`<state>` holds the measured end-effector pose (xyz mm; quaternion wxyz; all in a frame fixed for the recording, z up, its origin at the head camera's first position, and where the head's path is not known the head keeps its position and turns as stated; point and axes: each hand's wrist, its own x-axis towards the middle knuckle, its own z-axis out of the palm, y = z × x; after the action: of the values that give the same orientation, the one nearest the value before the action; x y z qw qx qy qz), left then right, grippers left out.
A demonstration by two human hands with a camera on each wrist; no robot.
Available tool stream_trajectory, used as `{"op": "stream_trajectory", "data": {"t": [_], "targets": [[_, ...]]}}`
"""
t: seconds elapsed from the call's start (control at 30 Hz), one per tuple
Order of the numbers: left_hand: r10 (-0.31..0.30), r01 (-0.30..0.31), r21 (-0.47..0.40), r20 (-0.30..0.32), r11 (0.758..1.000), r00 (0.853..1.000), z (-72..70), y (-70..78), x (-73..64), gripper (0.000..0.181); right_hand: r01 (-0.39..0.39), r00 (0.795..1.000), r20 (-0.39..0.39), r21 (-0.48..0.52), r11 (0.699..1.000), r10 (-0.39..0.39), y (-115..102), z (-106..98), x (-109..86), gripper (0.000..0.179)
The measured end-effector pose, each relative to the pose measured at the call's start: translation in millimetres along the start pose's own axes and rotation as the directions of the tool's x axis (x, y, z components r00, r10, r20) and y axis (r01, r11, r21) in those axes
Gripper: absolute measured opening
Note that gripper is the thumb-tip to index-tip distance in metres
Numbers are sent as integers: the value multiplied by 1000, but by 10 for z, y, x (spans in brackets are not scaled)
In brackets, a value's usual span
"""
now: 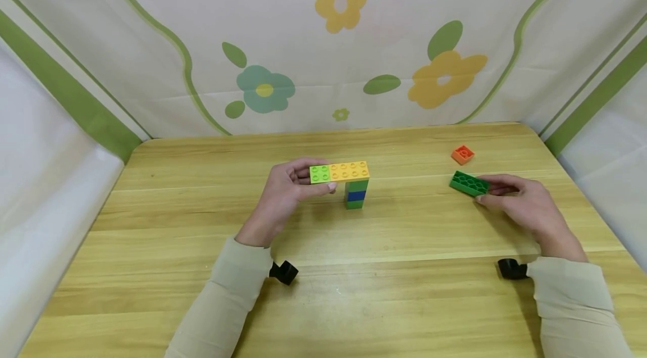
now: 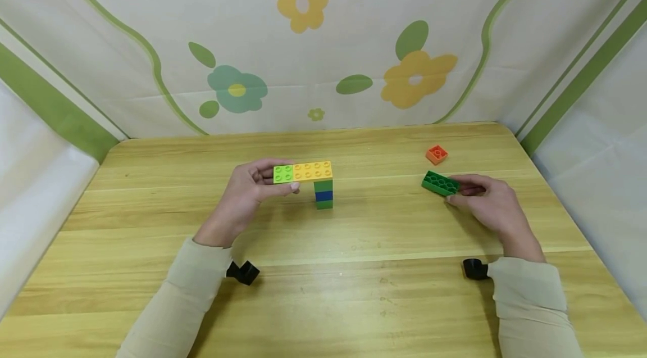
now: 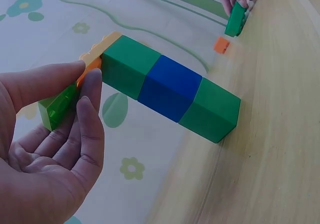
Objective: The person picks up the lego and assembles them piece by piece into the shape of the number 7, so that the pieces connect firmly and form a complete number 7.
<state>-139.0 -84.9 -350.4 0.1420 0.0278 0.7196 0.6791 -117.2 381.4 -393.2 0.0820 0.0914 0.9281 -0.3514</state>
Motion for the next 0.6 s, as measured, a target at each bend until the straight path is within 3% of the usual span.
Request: {"op": "stream_trajectory", "data": {"t": [0.6], "targets": [[7,-7,-16,-2,1000,1000,-5,-4,-1,46,71,997,-38,63,995,-69,-129,105,-9,57]]}}
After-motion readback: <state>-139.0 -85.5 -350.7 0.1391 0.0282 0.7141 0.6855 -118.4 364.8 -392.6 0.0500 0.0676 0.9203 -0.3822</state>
